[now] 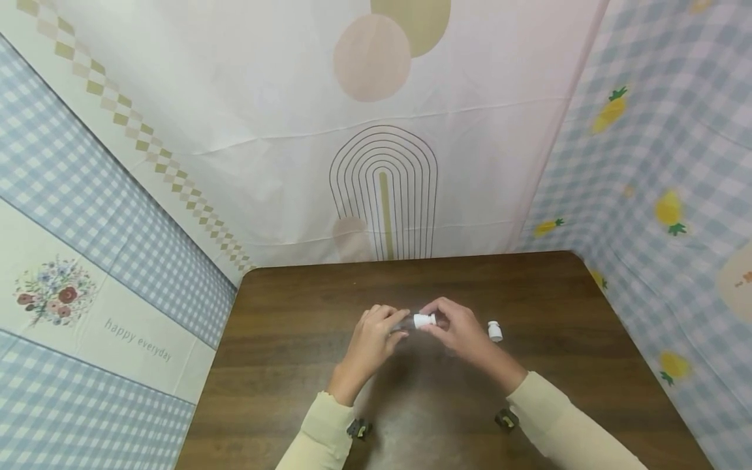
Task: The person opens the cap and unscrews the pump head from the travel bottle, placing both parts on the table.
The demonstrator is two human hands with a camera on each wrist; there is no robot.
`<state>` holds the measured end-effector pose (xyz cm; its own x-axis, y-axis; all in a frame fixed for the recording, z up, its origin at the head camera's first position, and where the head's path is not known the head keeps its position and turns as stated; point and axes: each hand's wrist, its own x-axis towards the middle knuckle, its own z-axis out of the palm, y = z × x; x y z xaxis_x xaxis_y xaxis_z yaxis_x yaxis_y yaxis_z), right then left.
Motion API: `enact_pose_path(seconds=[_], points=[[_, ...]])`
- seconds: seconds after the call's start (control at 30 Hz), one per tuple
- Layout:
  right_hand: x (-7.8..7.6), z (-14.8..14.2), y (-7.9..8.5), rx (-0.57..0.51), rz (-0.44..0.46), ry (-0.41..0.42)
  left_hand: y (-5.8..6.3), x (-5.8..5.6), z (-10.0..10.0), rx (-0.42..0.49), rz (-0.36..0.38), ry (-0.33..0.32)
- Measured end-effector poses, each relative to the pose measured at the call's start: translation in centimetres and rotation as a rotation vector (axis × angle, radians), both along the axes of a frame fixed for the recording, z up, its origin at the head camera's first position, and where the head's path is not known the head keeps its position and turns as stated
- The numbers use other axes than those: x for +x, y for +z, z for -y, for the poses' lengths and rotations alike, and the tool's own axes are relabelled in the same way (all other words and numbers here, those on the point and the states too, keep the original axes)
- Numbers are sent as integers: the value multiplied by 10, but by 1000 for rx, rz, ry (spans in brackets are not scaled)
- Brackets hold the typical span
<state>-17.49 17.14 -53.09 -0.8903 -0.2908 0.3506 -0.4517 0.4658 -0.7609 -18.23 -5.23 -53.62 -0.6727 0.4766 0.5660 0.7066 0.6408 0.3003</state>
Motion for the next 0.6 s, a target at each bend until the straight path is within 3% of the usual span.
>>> enact_pose_path(seconds=[0.27, 0.4, 0.5, 0.6], points=[[-1, -1, -3, -91, 57, 61, -1, 1, -1, 22, -37, 18], [-2, -5, -2, -197, 127, 82, -1, 1, -2, 24, -50, 28], [-3, -8, 0, -233, 192, 28, -1, 1, -2, 25, -60, 35], [-4, -9, 2, -176, 252, -53, 0, 2, -2, 18, -67, 40]])
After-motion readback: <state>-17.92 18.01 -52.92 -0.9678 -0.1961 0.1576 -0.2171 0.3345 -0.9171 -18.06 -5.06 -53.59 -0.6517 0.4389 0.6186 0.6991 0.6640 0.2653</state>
